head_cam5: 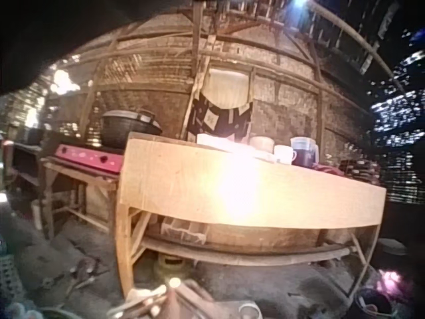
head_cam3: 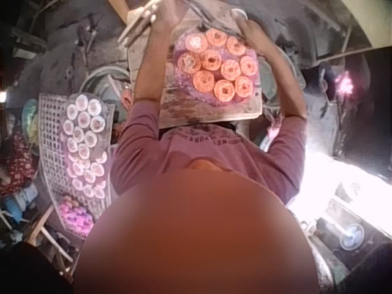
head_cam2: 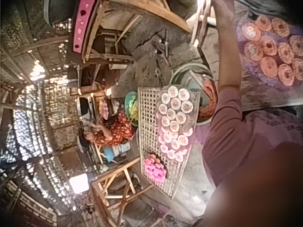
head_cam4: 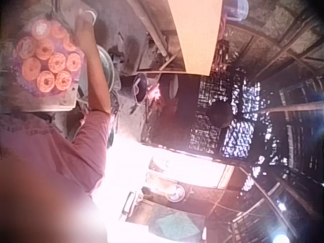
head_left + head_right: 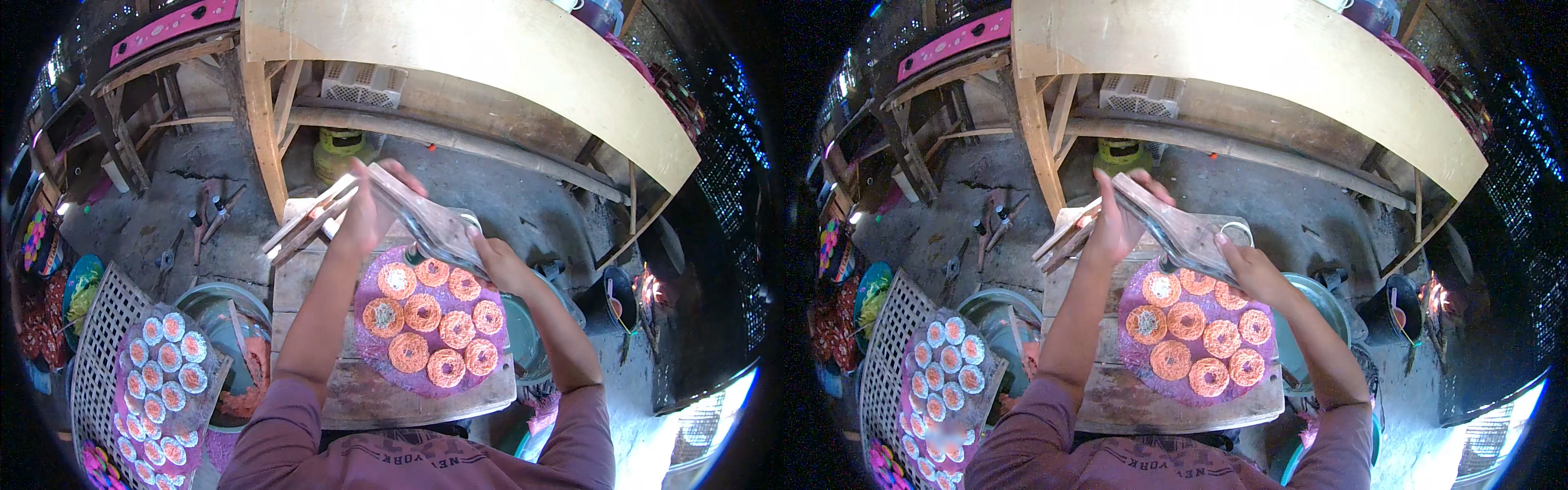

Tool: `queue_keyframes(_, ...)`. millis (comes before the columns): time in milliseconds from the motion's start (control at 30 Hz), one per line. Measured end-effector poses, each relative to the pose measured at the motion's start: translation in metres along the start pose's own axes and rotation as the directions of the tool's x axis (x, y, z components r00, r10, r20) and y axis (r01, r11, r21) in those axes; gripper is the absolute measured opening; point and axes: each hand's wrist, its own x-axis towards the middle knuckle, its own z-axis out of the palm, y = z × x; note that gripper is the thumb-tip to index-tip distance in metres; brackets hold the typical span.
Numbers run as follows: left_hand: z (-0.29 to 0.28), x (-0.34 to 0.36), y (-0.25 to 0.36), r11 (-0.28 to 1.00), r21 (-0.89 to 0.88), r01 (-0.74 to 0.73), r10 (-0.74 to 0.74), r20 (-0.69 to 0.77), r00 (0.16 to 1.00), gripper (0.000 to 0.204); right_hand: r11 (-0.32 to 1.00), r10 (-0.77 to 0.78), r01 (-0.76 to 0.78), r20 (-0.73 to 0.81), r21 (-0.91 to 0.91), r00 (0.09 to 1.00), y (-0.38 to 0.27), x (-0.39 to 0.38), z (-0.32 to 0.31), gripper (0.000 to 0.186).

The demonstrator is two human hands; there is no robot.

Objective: The person uses a wooden mold and a cylindrical cutter to shape orange and purple granular mixtures into ring-shaped cakes on a purple mat. They repeatedly fill the mold, press the mixture, and remove the formed rings, placing them on a tray. The person also handles a plastic bag and a woven tray during the process.

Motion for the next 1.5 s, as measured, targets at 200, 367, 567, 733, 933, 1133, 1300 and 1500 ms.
queue_keyframes(200, 0.02, -0.113, -0.066, 0.337, 0.909, -0.244, -0.152, 0.308, 0.939, 0.038, 0.994, 0.107, -0.108, 0.23, -0.005, 0.967, 0.005, -0.073, 0.007, 0.068)
queue_keyframes(367, 0.009, -0.198, -0.11, 0.501, 0.859, 0.104, -0.415, 0.133, 0.9, 0.036, 0.856, -0.409, 0.42, 0.102, -0.301, 0.907, 0.05, -0.112, 0.064, 0.035)
queue_keyframes(567, 0.019, -0.215, -0.113, 0.441, 0.86, 0.258, -0.636, 0.096, 0.766, 0.034, 0.819, -0.573, 0.572, 0.093, 0.038, 0.814, 0.1, -0.096, 0.084, 0.034)
queue_keyframes(733, 0.067, -0.167, -0.091, 0.392, 0.912, 0.121, -0.752, 0.242, 0.612, 0.032, 0.293, -0.906, 0.956, -0.31, 0.034, 0.288, 0.028, -0.104, 0.061, 0.049)
queue_keyframes(933, 0.143, -0.101, -0.069, 0.413, 0.911, 0.006, -0.837, 0.378, 0.396, 0.029, 0.699, -0.712, 0.686, 0.11, 0.201, 0.694, -0.014, -0.148, -0.002, 0.038)
queue_keyframes(1133, 0.151, -0.094, -0.069, 0.169, 0.981, -0.099, -0.848, 0.195, 0.493, 0.027, 0.728, -0.557, 0.645, -0.348, 0.231, 0.754, 0.035, -0.154, -0.023, 0.047)
queue_keyframes(1300, 0.074, -0.09, -0.054, -0.288, 0.947, -0.138, -0.699, -0.109, 0.707, 0.033, 0.737, -0.083, 0.632, -0.897, 0.238, 0.435, 0.133, -0.186, -0.1, 0.025)
queue_keyframes(1500, 0.082, -0.099, -0.139, 0.867, 0.458, 0.198, -0.258, 0.071, 0.964, 0.048, 0.102, 0.555, 0.957, -0.814, 0.273, 0.173, 0.18, -0.152, -0.07, 0.022)
